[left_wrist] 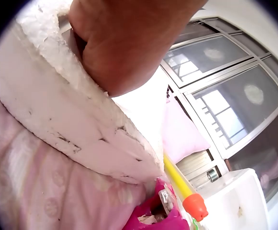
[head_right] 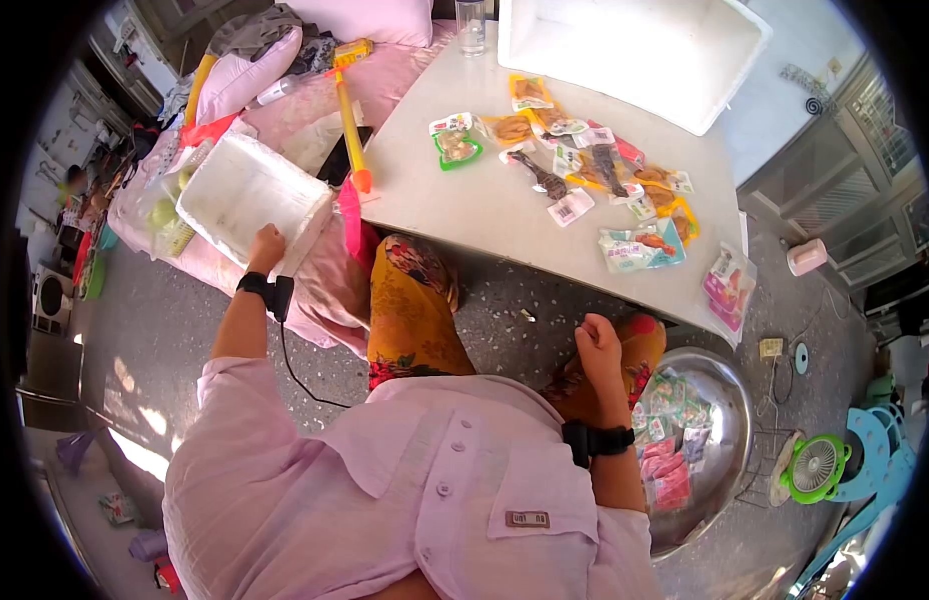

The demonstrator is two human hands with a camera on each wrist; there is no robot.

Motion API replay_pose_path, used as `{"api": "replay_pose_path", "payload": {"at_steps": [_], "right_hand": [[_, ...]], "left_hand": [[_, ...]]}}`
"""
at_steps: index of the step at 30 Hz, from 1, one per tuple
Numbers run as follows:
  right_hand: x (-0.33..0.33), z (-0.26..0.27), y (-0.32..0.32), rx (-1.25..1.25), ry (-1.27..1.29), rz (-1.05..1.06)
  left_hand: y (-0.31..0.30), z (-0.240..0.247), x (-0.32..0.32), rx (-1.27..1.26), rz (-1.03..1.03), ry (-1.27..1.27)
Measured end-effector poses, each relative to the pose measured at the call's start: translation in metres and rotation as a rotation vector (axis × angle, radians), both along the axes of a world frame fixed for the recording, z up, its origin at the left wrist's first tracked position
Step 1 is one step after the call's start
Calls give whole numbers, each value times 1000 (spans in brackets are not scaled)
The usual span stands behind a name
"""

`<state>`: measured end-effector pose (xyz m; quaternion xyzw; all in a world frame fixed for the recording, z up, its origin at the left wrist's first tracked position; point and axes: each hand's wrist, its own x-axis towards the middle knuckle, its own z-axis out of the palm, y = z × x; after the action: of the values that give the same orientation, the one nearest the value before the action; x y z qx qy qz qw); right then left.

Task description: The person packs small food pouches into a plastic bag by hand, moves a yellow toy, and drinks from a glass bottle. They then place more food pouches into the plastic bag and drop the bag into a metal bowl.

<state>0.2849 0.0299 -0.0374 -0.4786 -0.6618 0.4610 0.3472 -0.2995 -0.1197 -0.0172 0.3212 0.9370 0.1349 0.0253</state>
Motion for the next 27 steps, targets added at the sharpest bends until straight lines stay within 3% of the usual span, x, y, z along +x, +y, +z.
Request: {"api": "replay_pose_path", "payload": {"at_steps": [6,12,15,19,22,25,27], "right_hand": [[-6,-2,6,-10,41,2],[-17,9,8,-51,71,55],[-29,27,17,-55,93,124],[-61,60,39,-6,137,248],[-85,60,53,-133,210,300],[-109,64,54,-468,374,200],[-122,54,58,-522,401,150]], "left_hand": [[1,11,-14,328,3,161],[21,67,59,588,-111,-86],[49,85,119,676,-307,-286],[108,76,218,619,-545,-513],[139,55,257,546,-642,-515],[158,45,282,472,-672,-604],[164,42,295,437,-729,-595]]}}
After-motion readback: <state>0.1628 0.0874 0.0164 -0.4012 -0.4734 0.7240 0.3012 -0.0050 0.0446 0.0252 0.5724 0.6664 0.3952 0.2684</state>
